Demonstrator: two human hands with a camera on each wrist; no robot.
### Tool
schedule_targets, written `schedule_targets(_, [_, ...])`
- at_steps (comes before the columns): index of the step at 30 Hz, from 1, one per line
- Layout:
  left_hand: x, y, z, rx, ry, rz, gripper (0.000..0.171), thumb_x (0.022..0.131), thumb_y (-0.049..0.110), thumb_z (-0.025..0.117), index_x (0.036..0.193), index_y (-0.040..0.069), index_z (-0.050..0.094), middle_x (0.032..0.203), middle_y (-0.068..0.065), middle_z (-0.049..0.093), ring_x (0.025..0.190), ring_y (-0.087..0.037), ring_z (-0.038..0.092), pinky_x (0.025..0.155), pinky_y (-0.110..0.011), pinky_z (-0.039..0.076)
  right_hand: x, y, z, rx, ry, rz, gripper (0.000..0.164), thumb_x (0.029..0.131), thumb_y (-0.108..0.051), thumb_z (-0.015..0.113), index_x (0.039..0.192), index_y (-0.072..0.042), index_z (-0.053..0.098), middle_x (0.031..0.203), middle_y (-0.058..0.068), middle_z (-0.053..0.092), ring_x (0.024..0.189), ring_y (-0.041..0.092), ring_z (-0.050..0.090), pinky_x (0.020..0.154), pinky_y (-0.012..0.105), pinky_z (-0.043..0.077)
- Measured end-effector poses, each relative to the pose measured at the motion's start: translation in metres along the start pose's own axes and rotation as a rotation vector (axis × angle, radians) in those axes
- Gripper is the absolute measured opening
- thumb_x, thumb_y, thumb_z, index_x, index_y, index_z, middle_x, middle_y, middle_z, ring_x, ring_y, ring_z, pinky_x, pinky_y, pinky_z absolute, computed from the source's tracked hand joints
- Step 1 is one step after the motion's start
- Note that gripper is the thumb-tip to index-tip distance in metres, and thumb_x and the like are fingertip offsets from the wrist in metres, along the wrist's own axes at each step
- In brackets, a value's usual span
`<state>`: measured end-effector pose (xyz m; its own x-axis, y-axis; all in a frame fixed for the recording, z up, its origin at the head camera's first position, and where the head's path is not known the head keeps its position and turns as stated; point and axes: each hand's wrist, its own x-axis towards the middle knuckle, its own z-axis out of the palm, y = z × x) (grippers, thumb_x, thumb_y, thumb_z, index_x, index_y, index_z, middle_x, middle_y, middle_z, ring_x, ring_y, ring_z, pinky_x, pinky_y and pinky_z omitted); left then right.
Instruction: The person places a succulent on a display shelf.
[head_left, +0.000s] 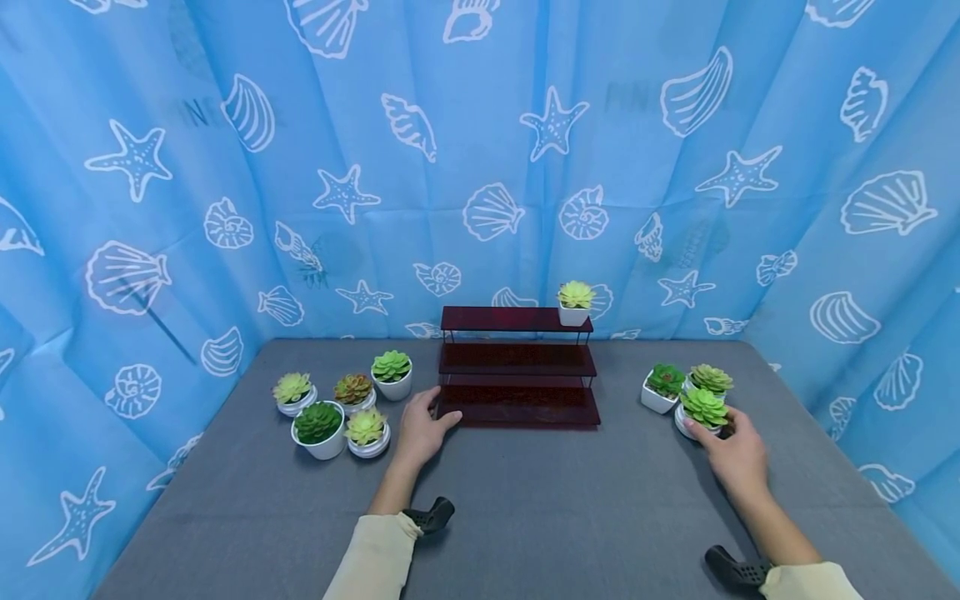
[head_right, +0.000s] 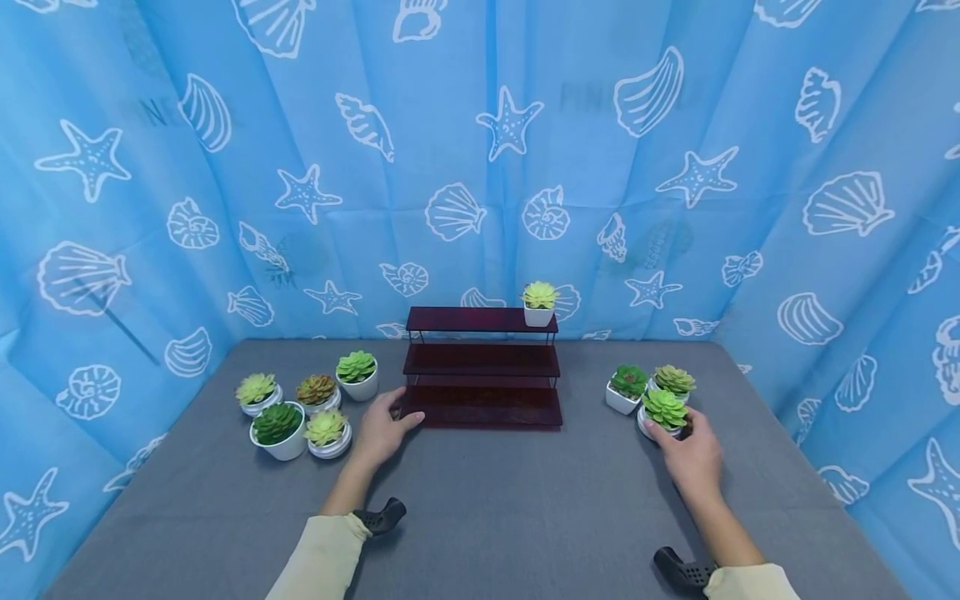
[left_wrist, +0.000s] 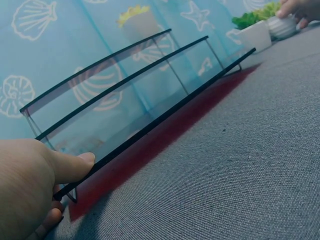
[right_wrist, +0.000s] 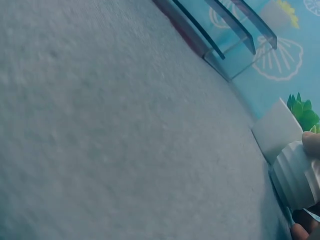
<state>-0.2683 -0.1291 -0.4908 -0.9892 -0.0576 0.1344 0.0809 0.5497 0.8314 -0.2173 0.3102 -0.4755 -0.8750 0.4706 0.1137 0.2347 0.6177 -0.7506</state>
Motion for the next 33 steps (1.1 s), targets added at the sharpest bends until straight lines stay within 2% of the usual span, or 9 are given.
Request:
schedule_targets(4, [-0.001,0.001,-0.001,0.002,0.001,0.000,0.060,0.088,0.020,0.074,0.138,-0.002,0.050,0.134,-0.021,0.052,0.120,-0.035,0.052,0.096,-0.047,0.047,-0.005,-0.004,0.002,0.024,-0.009,0.003,0.071,0.092,-0.034,0.066,0.138,0.012,0.038,0.123,0.032,0.047,0.110,0.043,0.046,0.088,0.056,0.038])
schedule_targets(9, [-0.001,0.001,0.000,-0.009,-0.004,-0.005,0.060,0.088,0.021,0.073,0.139,-0.001,0.050,0.135,-0.021,0.051,0.121,-0.035,0.051,0.096,-0.047,0.046,-0.012,-0.011,0.004,0.077,-0.017,0.029,0.074,0.092,-0.036,0.066,0.141,0.010,0.036,0.131,0.033,0.045,0.119,0.044,0.044,0.095,0.057,0.037])
schedule_targets(15, [0.000,0.001,-0.001,-0.009,-0.011,-0.004,0.060,0.089,0.021,0.073,0.139,-0.001,0.049,0.136,-0.021,0.051,0.122,-0.035,0.051,0.096,-0.048,0.046,-0.019,-0.021,0.005,0.117,0.006,0.036,0.074,0.092,-0.037,0.066,0.142,0.008,0.036,0.133,0.033,0.045,0.122,0.045,0.043,0.099,0.057,0.035])
schedule_targets(21, [0.000,0.000,-0.001,-0.007,-0.011,-0.007,0.061,0.088,0.020,0.073,0.139,-0.001,0.049,0.136,-0.021,0.051,0.122,-0.035,0.051,0.096,-0.047,0.047,-0.027,-0.034,0.005,0.167,0.022,-0.025,0.069,0.090,-0.033,0.069,0.139,0.007,0.041,0.129,0.032,0.050,0.120,0.042,0.047,0.096,0.054,0.037])
schedule_targets(30, [-0.001,0.002,-0.002,-0.019,-0.015,-0.011,0.060,0.089,0.020,0.073,0.139,-0.002,0.049,0.136,-0.021,0.050,0.122,-0.035,0.051,0.096,-0.046,0.046,-0.033,-0.055,0.015,0.235,-0.007,-0.098,0.061,0.090,-0.026,0.071,0.137,0.004,0.046,0.127,0.027,0.053,0.115,0.034,0.050,0.087,0.035,0.040])
schedule_targets(33, [-0.001,0.002,-0.002,-0.016,-0.013,-0.007,0.060,0.088,0.020,0.073,0.139,-0.002,0.049,0.136,-0.022,0.050,0.121,-0.035,0.051,0.096,-0.047,0.047,-0.032,-0.062,0.020,0.256,-0.023,-0.126,0.061,0.090,-0.023,0.072,0.136,0.005,0.046,0.126,0.027,0.053,0.115,0.033,0.050,0.088,0.035,0.040])
